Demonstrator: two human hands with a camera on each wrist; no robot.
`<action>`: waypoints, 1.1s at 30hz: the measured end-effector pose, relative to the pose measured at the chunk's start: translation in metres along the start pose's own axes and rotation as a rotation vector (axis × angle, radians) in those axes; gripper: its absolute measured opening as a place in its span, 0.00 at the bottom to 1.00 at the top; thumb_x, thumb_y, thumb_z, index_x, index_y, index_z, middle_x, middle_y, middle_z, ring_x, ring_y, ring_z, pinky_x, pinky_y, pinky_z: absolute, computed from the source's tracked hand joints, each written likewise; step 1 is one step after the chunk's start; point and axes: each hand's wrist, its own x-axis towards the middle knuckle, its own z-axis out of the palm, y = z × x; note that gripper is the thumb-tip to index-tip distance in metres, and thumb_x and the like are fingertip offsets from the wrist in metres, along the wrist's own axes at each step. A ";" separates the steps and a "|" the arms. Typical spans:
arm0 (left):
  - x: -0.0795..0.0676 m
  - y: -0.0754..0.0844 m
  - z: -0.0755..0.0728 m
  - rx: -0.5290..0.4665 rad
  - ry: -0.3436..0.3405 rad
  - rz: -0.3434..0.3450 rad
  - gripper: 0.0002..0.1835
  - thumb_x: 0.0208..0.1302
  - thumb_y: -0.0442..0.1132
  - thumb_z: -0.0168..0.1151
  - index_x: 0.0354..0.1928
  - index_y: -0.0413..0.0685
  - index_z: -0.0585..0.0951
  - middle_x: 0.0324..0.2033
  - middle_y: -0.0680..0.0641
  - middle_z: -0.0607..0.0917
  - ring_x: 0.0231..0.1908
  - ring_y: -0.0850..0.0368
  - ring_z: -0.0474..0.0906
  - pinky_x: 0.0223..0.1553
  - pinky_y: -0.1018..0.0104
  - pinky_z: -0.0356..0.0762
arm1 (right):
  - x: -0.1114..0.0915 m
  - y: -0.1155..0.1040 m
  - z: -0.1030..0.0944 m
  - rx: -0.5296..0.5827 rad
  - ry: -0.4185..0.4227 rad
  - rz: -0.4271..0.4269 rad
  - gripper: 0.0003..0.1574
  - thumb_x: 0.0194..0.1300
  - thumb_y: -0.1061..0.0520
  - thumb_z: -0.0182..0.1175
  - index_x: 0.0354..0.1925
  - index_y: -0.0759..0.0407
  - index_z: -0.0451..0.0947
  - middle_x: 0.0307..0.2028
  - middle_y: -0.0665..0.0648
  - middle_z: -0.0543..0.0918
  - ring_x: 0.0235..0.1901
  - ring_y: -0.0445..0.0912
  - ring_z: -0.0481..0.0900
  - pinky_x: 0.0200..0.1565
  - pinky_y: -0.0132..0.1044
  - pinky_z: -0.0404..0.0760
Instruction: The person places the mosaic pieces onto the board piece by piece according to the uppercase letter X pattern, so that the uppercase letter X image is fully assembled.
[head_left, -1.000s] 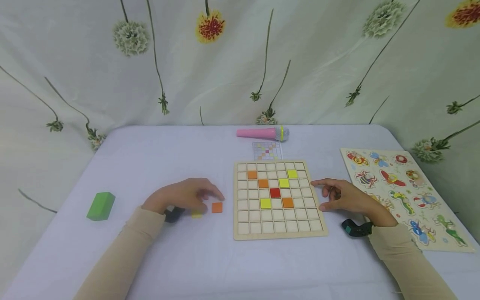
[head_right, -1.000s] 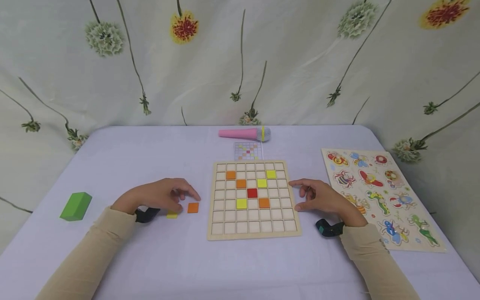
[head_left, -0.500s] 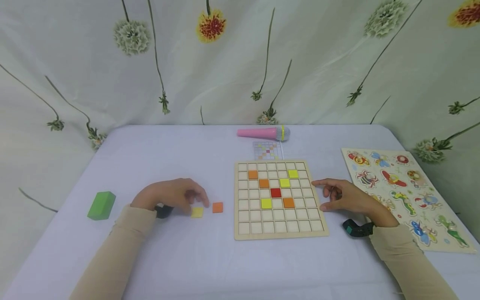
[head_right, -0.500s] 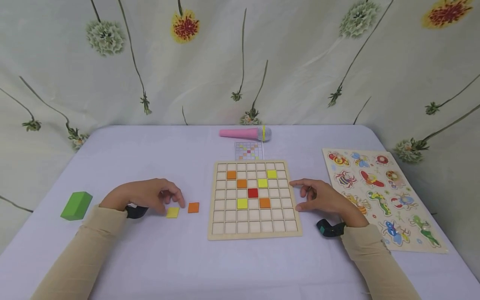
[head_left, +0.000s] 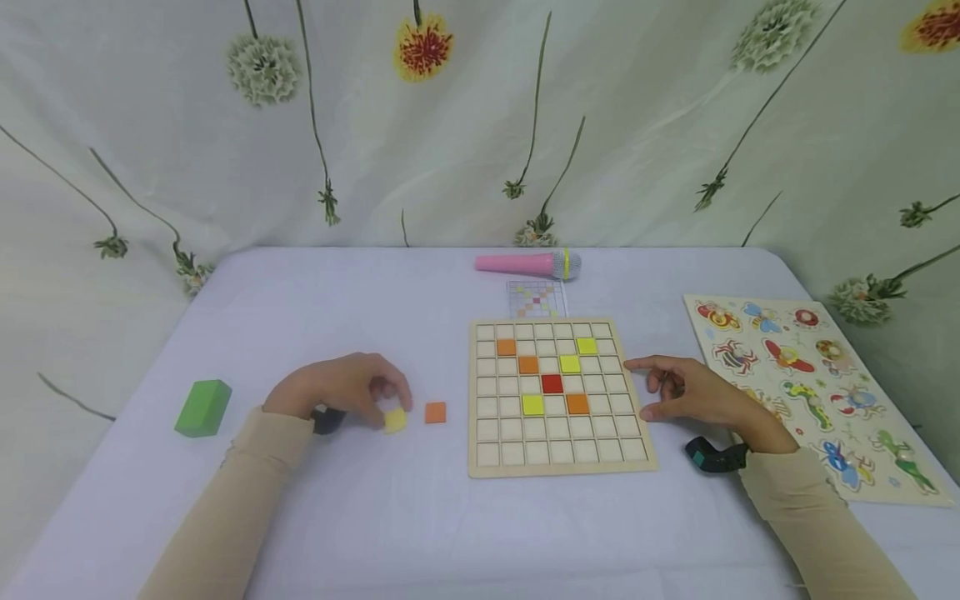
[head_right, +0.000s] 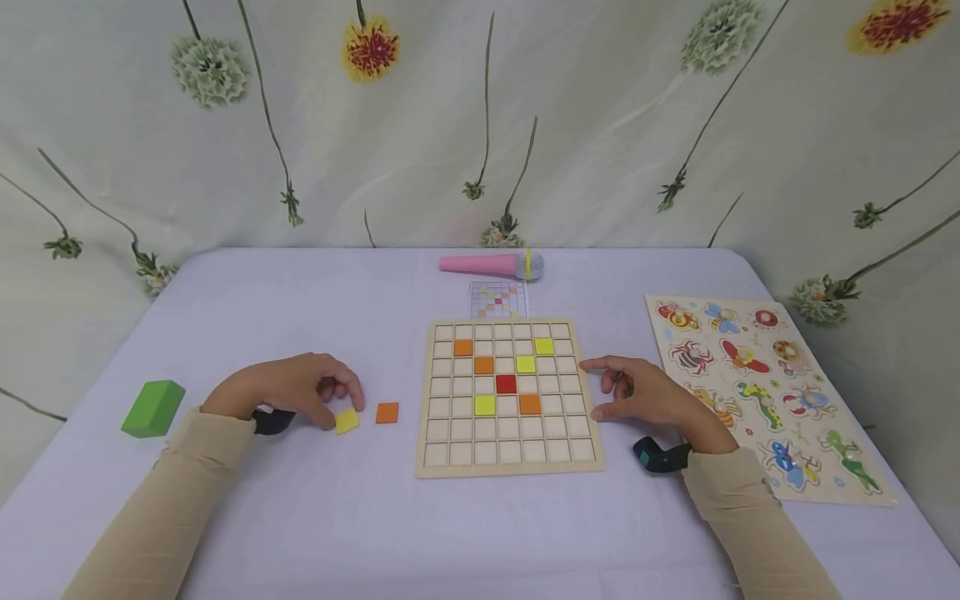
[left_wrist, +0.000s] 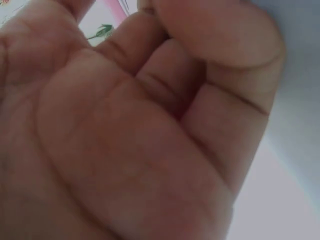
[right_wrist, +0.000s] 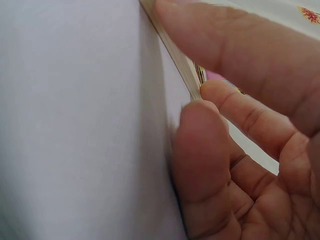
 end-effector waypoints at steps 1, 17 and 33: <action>0.000 -0.001 0.000 -0.002 0.006 0.006 0.19 0.51 0.25 0.75 0.40 0.58 0.91 0.38 0.49 0.78 0.42 0.52 0.71 0.44 0.59 0.72 | 0.000 0.000 0.000 -0.002 0.000 0.003 0.42 0.61 0.67 0.77 0.69 0.78 0.72 0.39 0.56 0.75 0.30 0.42 0.70 0.34 0.32 0.71; 0.007 -0.003 -0.003 0.018 0.236 0.099 0.12 0.60 0.38 0.79 0.46 0.51 0.90 0.30 0.50 0.75 0.37 0.52 0.71 0.41 0.57 0.70 | -0.001 -0.003 0.000 -0.012 0.003 0.004 0.42 0.62 0.67 0.76 0.69 0.78 0.72 0.40 0.55 0.74 0.31 0.41 0.69 0.34 0.32 0.69; 0.011 0.054 0.022 0.025 0.350 0.032 0.15 0.61 0.49 0.81 0.48 0.58 0.90 0.26 0.52 0.74 0.30 0.55 0.70 0.33 0.60 0.66 | 0.000 -0.001 0.000 0.006 0.001 0.022 0.43 0.62 0.66 0.77 0.70 0.78 0.72 0.40 0.56 0.74 0.32 0.42 0.69 0.34 0.32 0.69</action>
